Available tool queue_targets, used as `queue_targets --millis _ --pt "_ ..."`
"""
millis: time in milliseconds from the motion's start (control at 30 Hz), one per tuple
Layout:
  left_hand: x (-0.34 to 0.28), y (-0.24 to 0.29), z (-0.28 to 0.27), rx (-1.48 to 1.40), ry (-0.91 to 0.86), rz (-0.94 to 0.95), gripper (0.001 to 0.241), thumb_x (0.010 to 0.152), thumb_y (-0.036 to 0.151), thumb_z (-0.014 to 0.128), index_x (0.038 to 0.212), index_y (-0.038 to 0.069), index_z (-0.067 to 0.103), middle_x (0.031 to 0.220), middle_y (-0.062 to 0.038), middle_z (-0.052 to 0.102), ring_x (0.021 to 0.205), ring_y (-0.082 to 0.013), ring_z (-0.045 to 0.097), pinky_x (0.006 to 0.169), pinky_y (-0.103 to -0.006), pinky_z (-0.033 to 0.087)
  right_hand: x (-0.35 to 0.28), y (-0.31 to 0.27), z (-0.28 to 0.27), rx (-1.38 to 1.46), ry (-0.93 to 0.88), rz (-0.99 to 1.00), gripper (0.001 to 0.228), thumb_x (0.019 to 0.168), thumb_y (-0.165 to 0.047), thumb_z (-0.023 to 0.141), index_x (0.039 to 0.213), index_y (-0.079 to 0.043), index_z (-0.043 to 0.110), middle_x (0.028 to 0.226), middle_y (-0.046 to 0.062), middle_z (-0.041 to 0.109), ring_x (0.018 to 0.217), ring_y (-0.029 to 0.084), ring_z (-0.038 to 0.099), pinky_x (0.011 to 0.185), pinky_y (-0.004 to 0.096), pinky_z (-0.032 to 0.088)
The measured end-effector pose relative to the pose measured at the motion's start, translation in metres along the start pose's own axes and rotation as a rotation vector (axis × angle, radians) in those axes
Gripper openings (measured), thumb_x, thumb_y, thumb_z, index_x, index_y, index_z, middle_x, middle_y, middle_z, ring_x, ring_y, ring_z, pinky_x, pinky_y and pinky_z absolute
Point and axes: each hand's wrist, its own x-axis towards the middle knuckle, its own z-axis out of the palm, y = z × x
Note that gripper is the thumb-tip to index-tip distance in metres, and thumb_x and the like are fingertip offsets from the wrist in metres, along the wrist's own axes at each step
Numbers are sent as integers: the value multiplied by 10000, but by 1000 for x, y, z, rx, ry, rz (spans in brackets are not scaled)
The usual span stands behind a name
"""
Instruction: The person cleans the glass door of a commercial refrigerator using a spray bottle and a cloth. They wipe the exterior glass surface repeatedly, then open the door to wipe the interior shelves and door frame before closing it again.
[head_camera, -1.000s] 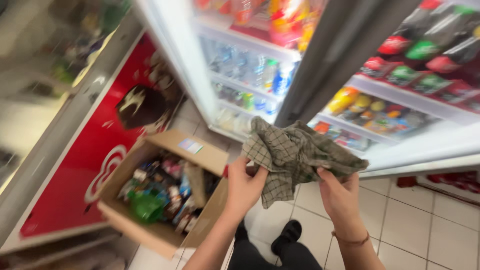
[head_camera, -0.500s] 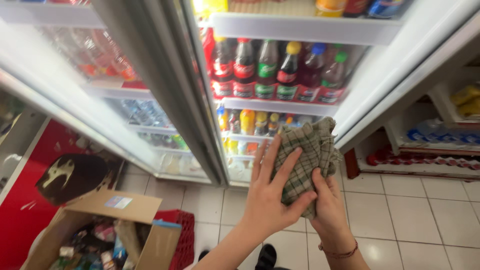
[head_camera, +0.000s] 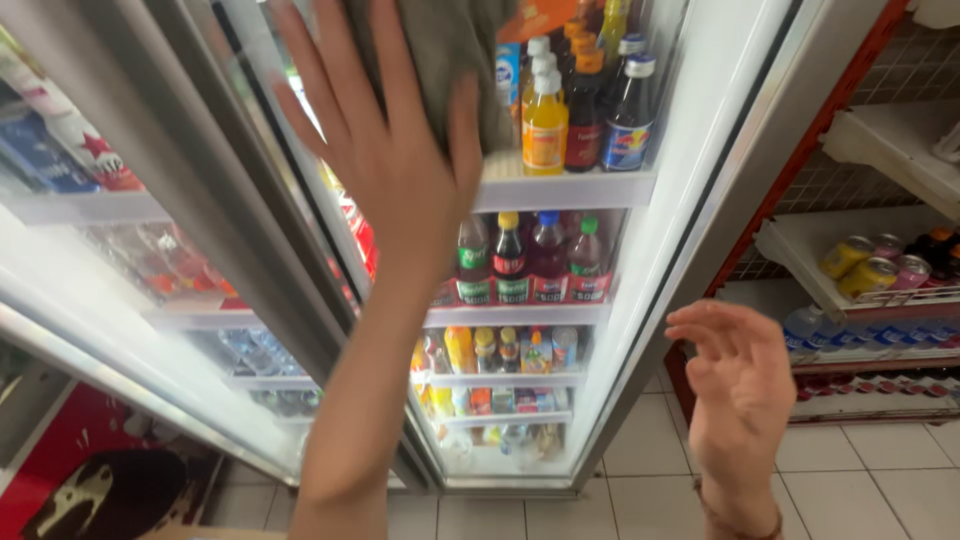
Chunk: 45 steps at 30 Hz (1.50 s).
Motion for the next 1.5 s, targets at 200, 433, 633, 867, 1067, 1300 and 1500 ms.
queue_targets --millis 200,433,633,867,1067,1300,1500 --pt "51 24 73 -80 -10 256 651 912 509 726 1449 172 579 1539 -273 370 1469 -491 291 1221 -692 197 54 8 6 -79 -12 -128 274 1062 -95 617 1315 4 576 1246 133 616 1158 208 636 1041 364 546" --pt "-17 5 55 2 -157 793 475 1005 179 597 1480 174 605 1595 -61 490 1520 -258 398 1201 -575 336 109 12 2 -168 27 -322 226 1100 -139 658 1255 13 598 1250 99 602 1128 158 602 1011 301 519" --pt "103 27 79 -23 144 133 681 960 386 705 1533 112 459 1607 -228 351 1522 -458 293 1281 -616 149 149 22 -5 -262 157 -448 185 1145 -159 676 1231 -10 610 1218 68 598 1096 138 601 971 272 503" --pt "59 103 76 -142 -52 722 594 1005 132 613 1591 122 515 1682 -101 397 1580 -248 375 1328 -542 188 165 32 -4 -109 218 -473 145 1128 -90 648 1236 2 617 1175 63 618 1096 144 625 990 270 507" --pt "80 78 86 -43 92 159 554 1016 219 593 1543 86 486 1636 -166 378 1560 -341 313 1299 -581 124 148 36 -25 -184 222 -408 109 1108 -41 646 1183 33 621 1159 80 609 1024 143 598 1000 287 523" --pt "99 187 119 -164 -44 571 622 1051 29 490 1659 86 371 1734 -121 247 1634 -282 242 1288 -528 23 148 22 -27 -268 257 -426 132 1096 -48 649 1196 28 610 1169 85 598 1045 154 589 1006 289 518" --pt "97 117 99 -107 -74 634 639 1022 4 507 1639 141 419 1691 -73 298 1588 -239 267 1316 -527 92 157 26 21 -460 294 -516 248 992 -26 670 1225 21 597 1257 131 585 1146 226 562 1020 329 459"
